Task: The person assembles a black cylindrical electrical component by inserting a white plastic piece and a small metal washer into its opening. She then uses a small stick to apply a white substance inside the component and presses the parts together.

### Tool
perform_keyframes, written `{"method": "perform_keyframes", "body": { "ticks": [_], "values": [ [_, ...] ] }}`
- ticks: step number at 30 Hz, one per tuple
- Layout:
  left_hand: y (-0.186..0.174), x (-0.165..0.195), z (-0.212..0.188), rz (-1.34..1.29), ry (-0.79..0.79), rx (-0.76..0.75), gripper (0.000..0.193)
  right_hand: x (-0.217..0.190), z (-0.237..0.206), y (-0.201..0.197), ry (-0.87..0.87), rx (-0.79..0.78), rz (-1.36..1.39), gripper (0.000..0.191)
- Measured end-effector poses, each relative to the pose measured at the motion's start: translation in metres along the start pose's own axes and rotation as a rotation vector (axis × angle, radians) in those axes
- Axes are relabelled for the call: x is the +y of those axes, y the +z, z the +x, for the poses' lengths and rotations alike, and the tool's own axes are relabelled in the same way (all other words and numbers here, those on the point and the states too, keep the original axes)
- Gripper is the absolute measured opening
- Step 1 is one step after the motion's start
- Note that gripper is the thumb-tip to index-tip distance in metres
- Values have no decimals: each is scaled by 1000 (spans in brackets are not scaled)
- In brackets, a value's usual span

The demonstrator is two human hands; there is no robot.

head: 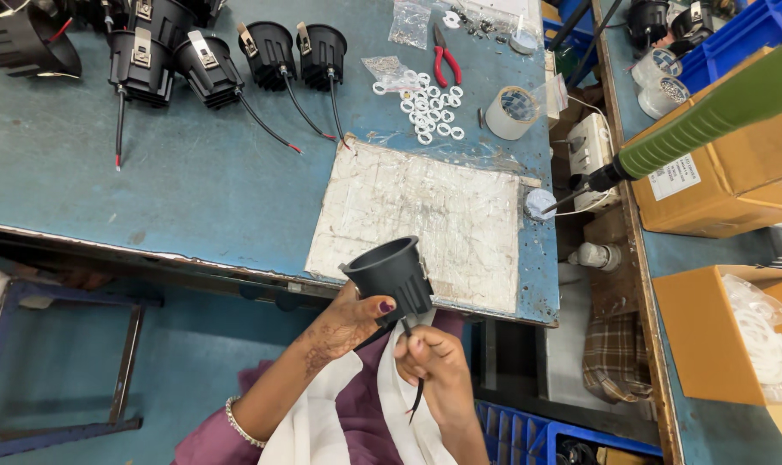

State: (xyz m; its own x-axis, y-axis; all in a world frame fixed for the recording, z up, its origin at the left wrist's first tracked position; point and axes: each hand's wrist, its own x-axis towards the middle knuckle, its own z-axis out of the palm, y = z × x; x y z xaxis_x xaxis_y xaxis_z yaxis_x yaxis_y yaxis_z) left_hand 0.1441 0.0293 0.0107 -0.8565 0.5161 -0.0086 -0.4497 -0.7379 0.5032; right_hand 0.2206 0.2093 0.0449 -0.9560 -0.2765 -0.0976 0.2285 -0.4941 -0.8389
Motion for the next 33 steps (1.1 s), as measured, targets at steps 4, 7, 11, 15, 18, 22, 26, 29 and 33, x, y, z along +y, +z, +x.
{"method": "perform_keyframes", "body": {
  "ticks": [4, 7, 11, 15, 18, 22, 26, 29, 33],
  "values": [
    [5, 0, -2, 66, -11, -62, 75, -10, -3, -3, 47, -24, 249, 31],
    [10, 0, -2, 134, 11, -23, 76, -16, -9, 7, -84, 106, -153, 28],
    [19, -5, 0, 236, 76, 103, 81, -17, -20, 23, -333, 334, -881, 28],
    [32, -2, -4, 305, 61, 97, 86, -10, -22, 20, -274, 327, -621, 26],
    [45, 2, -15, 603, 97, 67, 90, -5, -31, 6, -308, 235, -712, 35],
    [59, 2, -35, 592, 1, -59, 90, -6, -47, -11, -257, 52, -481, 33],
    [64, 11, -42, 701, 53, -81, 88, -11, -50, -18, -148, -30, -504, 27],
    [68, 22, -36, 689, 59, -20, 92, -8, -42, -21, -141, -16, -541, 29],
    [77, 26, -27, 522, -28, -58, 101, 8, -32, -25, -201, 35, -519, 32]
  ]
}}
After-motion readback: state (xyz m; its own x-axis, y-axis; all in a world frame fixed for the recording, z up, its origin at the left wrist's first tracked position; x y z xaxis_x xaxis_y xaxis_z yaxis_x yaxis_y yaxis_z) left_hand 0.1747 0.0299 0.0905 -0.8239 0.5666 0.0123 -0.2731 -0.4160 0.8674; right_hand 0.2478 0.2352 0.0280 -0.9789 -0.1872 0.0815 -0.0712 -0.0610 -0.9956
